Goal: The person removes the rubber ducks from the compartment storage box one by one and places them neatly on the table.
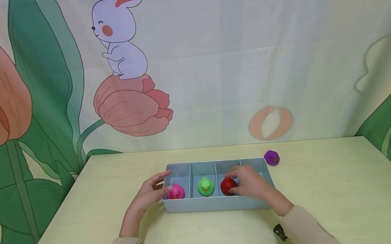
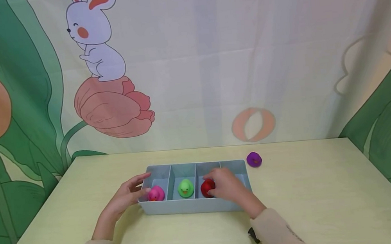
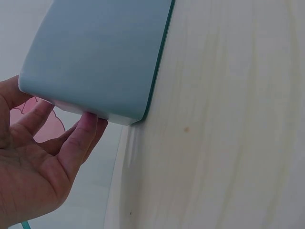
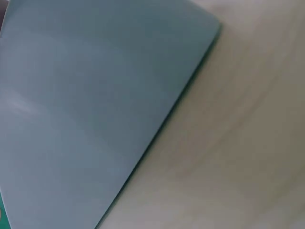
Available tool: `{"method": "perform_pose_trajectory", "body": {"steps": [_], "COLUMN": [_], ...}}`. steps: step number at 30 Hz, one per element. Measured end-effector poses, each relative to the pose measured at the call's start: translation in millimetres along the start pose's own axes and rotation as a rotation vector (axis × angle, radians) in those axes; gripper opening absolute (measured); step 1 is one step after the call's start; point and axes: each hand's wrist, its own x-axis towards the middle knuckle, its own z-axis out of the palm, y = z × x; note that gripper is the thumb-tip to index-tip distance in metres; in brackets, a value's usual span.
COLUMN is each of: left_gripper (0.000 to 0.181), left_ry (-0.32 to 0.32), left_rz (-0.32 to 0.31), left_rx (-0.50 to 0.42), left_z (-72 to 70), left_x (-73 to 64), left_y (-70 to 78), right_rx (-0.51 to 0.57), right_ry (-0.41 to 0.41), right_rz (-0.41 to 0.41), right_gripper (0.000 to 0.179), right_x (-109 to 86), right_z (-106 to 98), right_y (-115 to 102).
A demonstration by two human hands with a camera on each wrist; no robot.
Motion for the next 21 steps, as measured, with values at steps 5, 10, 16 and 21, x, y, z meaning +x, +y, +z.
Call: {"method": "perform_pose_trajectory", "body": {"steps": [5,10,16,21], "left_gripper": [0.052,0.051,0.05,0.05], "left_ry": [-0.002,0.001,0.005,0.012], "left_rz": [-0.001,-0.012,-0.018,-0.024], "left_rx": [-0.006,0.002,-0.002,0.005], "left_z": [-0.7,-0.8,-0.7,-0.5], "left_x": [-0.7,-0.2,0.6,0.7], "left_y": [1.1,2.3,2.6,2.9], "right_rx": [-0.039,-0.041,-0.025,-0.026], "right_ry": [-0.031,-0.06,-0.072,-0.053], "right_rz": [-0.005,0.039,0.062,0.04], "right_gripper": [0.03,0.027,0.026,0.025], "right_x": [5.4,8.5,10.1,8.8], "right_z": [1.1,2.3,2.8,1.8], "right_y": [-2.4,-5.0,-5.3,-4.8]}}
